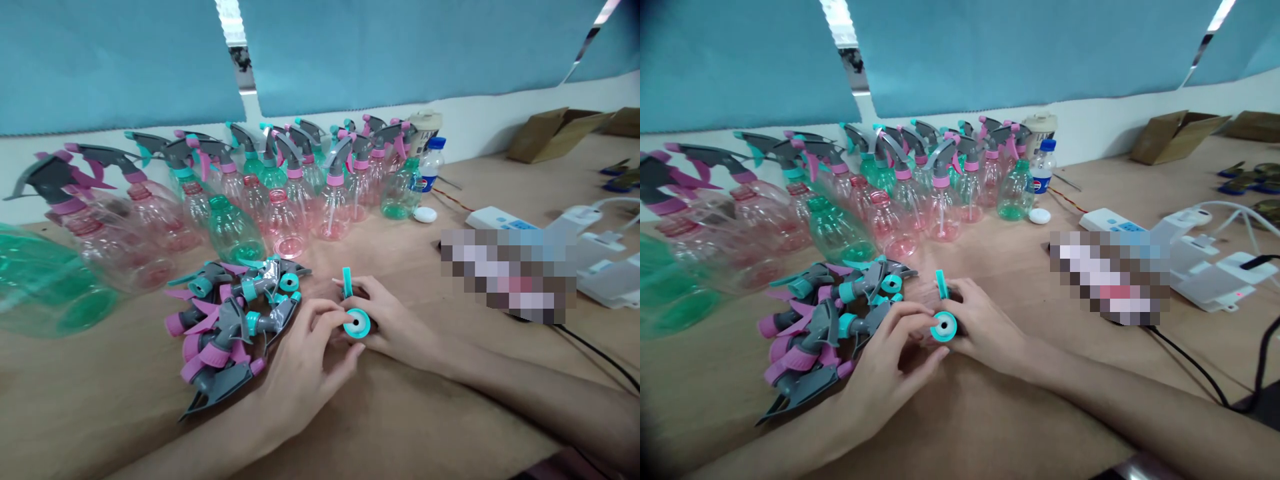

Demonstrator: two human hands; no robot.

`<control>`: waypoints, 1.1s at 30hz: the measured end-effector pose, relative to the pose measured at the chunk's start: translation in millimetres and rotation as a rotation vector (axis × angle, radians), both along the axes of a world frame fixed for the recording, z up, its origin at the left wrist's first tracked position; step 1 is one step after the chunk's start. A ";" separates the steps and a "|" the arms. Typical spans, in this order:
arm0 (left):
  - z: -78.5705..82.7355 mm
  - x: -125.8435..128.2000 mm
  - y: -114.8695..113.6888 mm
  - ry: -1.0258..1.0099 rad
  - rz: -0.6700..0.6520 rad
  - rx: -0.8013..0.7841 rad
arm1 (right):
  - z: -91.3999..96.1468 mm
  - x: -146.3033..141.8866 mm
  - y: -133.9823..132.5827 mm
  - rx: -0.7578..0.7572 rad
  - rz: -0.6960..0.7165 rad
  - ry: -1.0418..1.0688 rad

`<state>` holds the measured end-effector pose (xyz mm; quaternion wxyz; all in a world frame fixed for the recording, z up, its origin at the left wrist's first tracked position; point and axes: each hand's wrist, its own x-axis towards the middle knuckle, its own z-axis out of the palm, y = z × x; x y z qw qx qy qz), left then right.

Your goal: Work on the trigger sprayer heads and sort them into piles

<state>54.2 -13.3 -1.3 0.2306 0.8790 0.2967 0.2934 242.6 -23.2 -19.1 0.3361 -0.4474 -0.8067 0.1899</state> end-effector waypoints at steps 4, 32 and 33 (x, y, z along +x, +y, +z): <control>-0.7 -0.2 -1.5 0.065 0.010 0.087 | -0.4 1.1 -2.5 -0.008 0.027 -0.025; -2.0 3.6 -4.9 0.242 0.159 0.311 | 1.5 11.4 -0.4 0.005 -0.069 0.041; -2.0 4.0 -4.5 0.243 0.158 0.325 | 1.6 11.8 -0.2 0.010 -0.059 0.027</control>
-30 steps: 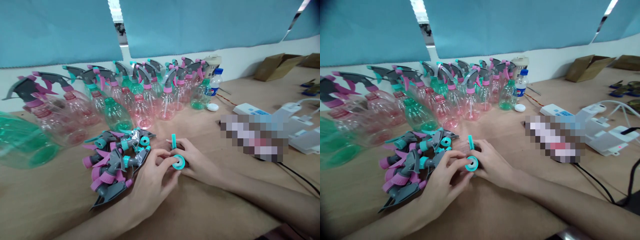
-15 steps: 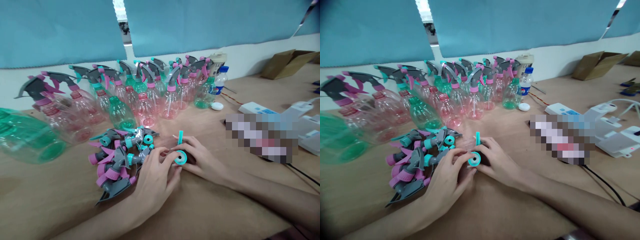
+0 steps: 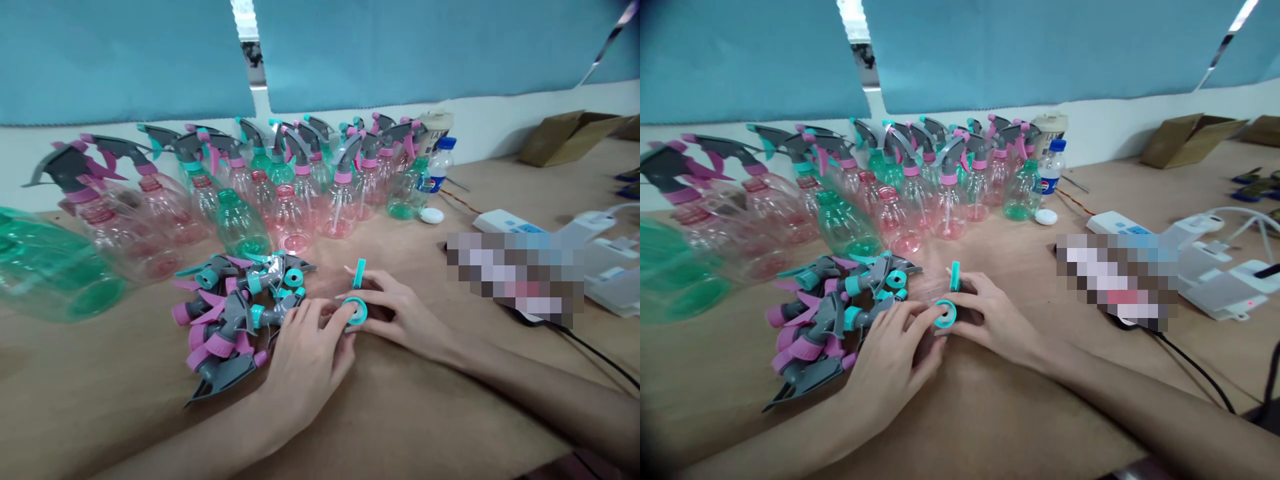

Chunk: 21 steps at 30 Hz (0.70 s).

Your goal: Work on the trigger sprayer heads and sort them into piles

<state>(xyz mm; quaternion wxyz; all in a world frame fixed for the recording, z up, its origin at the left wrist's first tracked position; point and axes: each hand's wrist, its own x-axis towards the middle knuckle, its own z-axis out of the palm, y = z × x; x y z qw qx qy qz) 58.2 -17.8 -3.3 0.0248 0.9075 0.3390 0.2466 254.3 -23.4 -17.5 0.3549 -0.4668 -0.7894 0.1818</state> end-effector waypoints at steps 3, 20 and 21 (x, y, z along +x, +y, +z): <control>-0.2 0.6 1.9 0.013 -0.007 0.010 | -0.2 0.3 1.2 0.005 0.021 -0.022; -1.6 -3.2 6.7 -0.252 -0.044 -0.426 | 5.7 -9.1 -1.8 0.032 0.082 -0.073; -1.5 -3.2 7.0 -0.257 -0.045 -0.432 | 5.3 -8.9 -1.8 0.030 0.081 -0.073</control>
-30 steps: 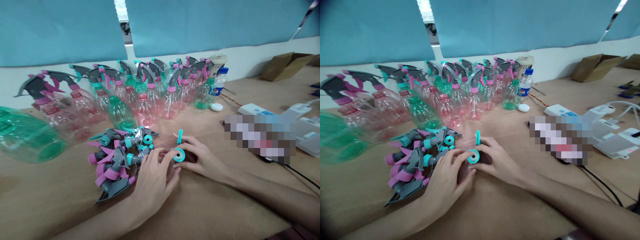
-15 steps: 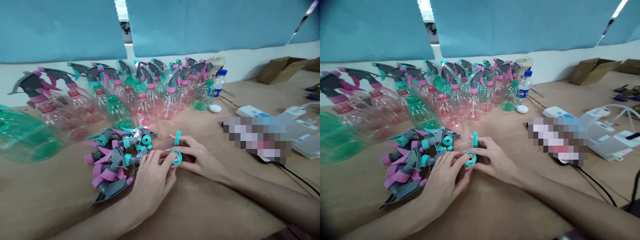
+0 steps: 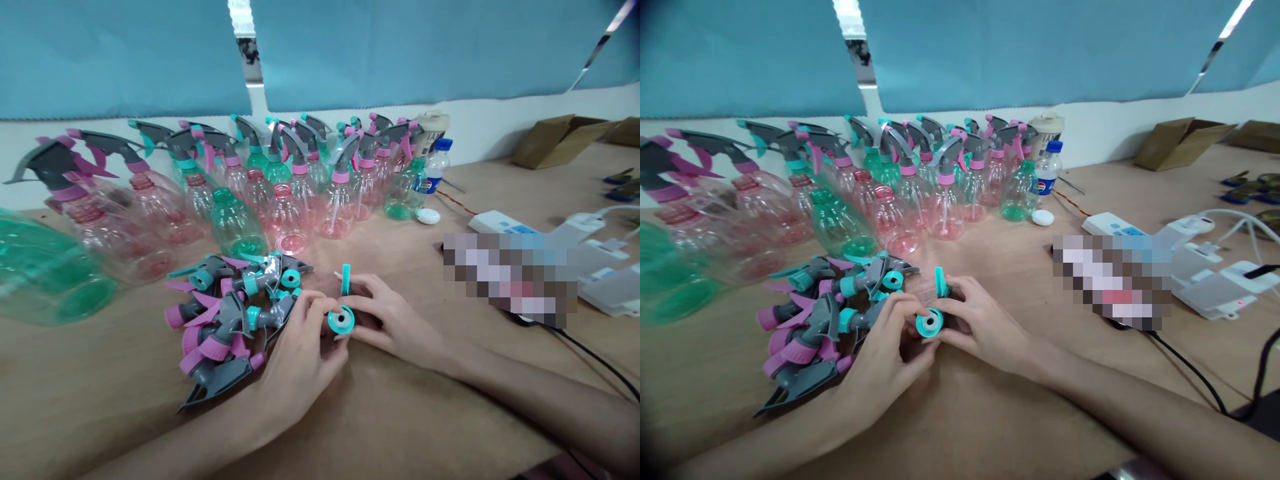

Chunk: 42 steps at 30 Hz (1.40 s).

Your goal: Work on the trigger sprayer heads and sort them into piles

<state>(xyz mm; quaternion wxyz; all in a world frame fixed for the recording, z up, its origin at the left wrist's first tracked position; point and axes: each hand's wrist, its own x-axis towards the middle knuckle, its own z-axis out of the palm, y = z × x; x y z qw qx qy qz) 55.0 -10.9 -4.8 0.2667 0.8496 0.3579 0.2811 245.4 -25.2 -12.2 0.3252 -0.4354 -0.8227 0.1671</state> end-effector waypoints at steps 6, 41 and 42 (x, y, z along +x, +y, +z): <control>-0.4 0.0 1.4 -0.019 -0.008 -0.014 | -0.3 -1.9 0.6 -0.040 -0.007 0.030; 1.2 -2.5 -3.3 0.056 -0.012 0.003 | -6.6 9.4 9.5 -0.033 -0.181 0.022; 2.3 -2.3 -3.8 0.086 -0.065 0.005 | -6.4 10.9 10.2 -0.033 -0.194 0.025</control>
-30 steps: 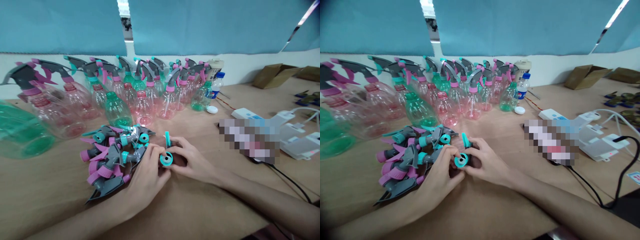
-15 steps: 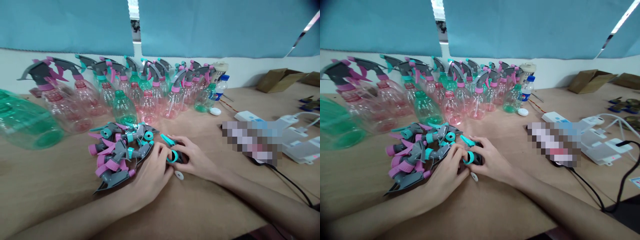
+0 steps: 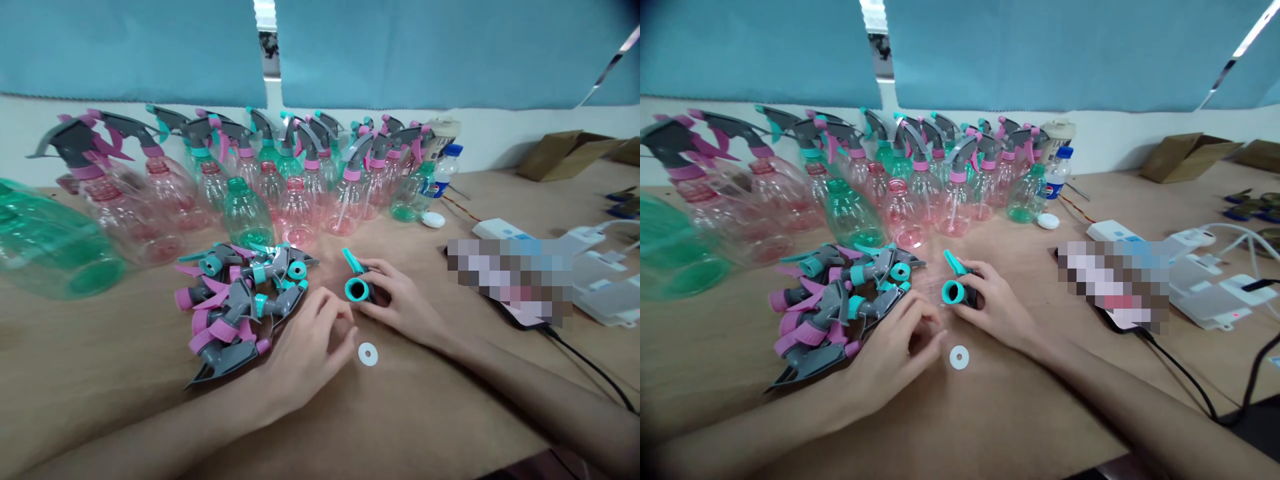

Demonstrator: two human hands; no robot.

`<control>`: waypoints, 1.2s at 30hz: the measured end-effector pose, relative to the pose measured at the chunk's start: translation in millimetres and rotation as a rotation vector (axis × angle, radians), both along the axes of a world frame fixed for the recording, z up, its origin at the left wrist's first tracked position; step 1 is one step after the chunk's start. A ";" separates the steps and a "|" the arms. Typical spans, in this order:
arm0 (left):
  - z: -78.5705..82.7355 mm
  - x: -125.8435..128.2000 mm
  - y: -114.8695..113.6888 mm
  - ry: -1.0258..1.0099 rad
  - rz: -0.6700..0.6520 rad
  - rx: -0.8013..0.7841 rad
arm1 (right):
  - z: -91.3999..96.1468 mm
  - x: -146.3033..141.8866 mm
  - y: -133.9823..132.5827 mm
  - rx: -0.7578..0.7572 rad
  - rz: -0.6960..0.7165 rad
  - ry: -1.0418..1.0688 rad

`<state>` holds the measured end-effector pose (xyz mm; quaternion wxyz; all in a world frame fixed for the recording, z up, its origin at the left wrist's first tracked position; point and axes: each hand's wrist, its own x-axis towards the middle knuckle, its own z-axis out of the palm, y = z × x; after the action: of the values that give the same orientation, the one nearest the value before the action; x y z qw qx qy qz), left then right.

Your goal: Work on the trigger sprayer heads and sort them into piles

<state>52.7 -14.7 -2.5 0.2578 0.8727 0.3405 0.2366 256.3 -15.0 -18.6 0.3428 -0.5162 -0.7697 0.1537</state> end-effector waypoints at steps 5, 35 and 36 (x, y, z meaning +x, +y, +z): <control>0.9 3.6 -0.1 0.148 -0.225 0.074 | -0.1 -0.2 -0.1 -0.003 -0.001 0.027; 1.7 -0.5 4.2 -0.114 -0.049 0.076 | 4.0 2.0 -1.7 -0.004 0.005 -0.007; 1.7 -0.7 4.6 -0.114 -0.010 0.063 | 4.3 2.8 -1.4 -0.003 0.003 -0.009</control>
<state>52.0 -10.0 -0.9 0.2504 0.8673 0.3132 0.2951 259.1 -16.4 -14.3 0.3381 -0.5162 -0.7719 0.1531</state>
